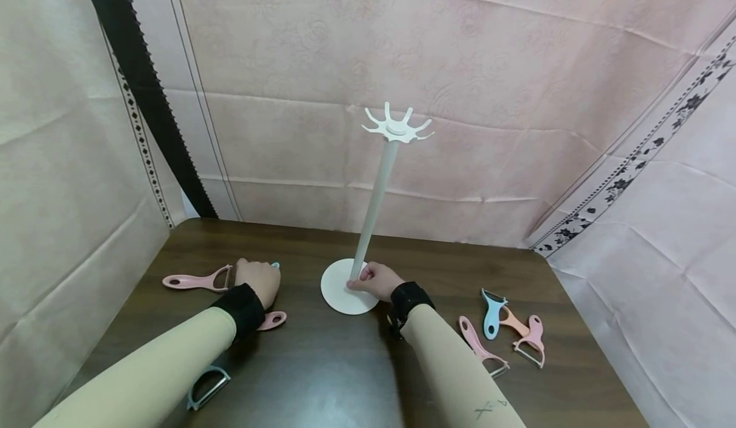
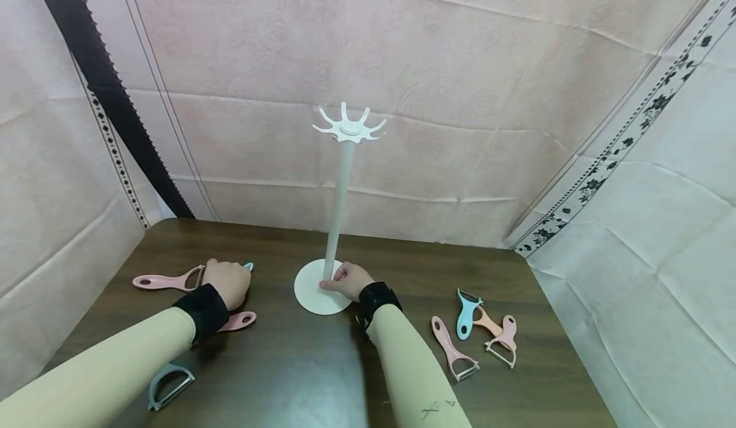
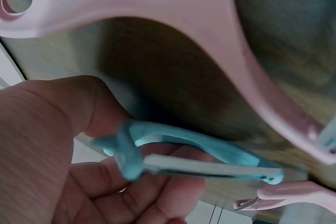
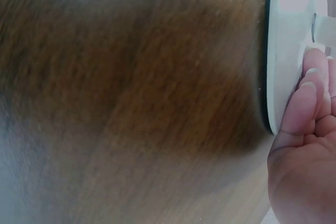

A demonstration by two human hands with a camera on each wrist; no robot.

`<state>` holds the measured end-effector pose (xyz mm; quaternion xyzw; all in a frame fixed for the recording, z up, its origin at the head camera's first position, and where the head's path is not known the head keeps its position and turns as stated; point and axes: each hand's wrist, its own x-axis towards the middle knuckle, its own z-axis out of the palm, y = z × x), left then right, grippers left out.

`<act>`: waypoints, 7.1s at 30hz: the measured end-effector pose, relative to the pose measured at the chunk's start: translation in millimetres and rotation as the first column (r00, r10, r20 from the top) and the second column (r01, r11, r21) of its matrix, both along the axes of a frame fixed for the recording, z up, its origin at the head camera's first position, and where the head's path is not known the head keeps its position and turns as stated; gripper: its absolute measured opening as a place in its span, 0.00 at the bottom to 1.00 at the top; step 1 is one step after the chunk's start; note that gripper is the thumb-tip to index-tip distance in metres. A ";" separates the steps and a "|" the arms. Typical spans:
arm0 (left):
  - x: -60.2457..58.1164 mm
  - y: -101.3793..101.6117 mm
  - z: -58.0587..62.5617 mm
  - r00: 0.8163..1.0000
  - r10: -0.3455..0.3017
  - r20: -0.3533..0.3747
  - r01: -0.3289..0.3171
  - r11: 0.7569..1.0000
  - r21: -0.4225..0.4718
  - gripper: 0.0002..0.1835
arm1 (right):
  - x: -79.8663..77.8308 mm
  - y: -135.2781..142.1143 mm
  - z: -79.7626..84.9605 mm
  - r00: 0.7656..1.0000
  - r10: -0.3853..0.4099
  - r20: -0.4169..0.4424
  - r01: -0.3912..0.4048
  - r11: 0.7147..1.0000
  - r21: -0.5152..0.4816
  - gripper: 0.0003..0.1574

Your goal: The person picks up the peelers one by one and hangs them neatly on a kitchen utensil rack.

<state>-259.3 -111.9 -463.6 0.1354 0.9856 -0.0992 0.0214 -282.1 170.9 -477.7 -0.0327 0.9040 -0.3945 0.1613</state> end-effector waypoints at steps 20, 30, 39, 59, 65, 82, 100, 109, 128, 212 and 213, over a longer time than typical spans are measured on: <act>-12.0 -19.1 39.8 0.987 -0.060 -0.148 0.098 0.959 0.267 0.08 | -3.7 -0.1 -3.0 1.000 0.006 0.017 -0.007 1.000 0.010 0.25; -25.3 -10.0 91.3 0.878 -0.009 -0.478 0.272 0.832 0.484 0.09 | -3.6 2.1 -2.0 1.000 0.006 0.014 -0.006 1.000 -0.002 0.26; -28.4 14.4 132.0 0.795 0.025 -0.606 0.428 0.685 0.590 0.10 | -2.0 0.4 -0.7 1.000 0.004 0.020 -0.005 1.000 0.011 0.23; -25.9 69.6 227.6 0.797 -0.009 -0.604 0.555 0.408 0.725 0.10 | -4.0 -3.8 -4.7 0.999 -0.006 0.049 0.007 0.999 -0.032 0.21; -28.2 78.6 239.5 0.789 -0.022 -0.613 0.558 0.444 0.701 0.10 | -4.6 -4.5 -5.6 0.999 -0.005 0.043 0.006 1.000 -0.020 0.21; -29.8 89.5 242.1 0.781 -0.093 -0.617 0.571 0.506 0.646 0.07 | -5.9 -0.3 -4.0 0.999 -0.001 0.050 0.002 1.000 -0.010 0.21; -28.6 91.4 244.3 0.775 -0.107 -0.623 0.584 0.498 0.641 0.09 | -8.3 3.4 -2.9 0.996 0.042 0.072 -0.041 0.999 -0.022 0.16; -29.6 93.3 242.4 0.779 -0.108 -0.618 0.578 0.504 0.641 0.10 | -6.9 1.0 -1.1 1.000 -0.004 0.022 0.005 0.998 -0.055 0.13; -32.5 93.0 234.3 0.793 -0.104 -0.601 0.560 0.514 0.649 0.10 | -3.0 -1.8 3.8 1.000 0.003 0.024 -0.002 0.998 -0.059 0.13; -35.5 -156.1 35.1 0.926 0.139 0.351 -0.278 0.880 0.385 0.41 | -2.0 -0.1 5.6 1.000 0.015 0.028 -0.014 0.999 -0.049 0.15; -34.6 -158.6 33.8 0.923 0.144 0.356 -0.285 0.880 0.381 0.42 | -2.9 -0.6 4.6 0.999 0.014 0.028 -0.013 0.999 -0.052 0.15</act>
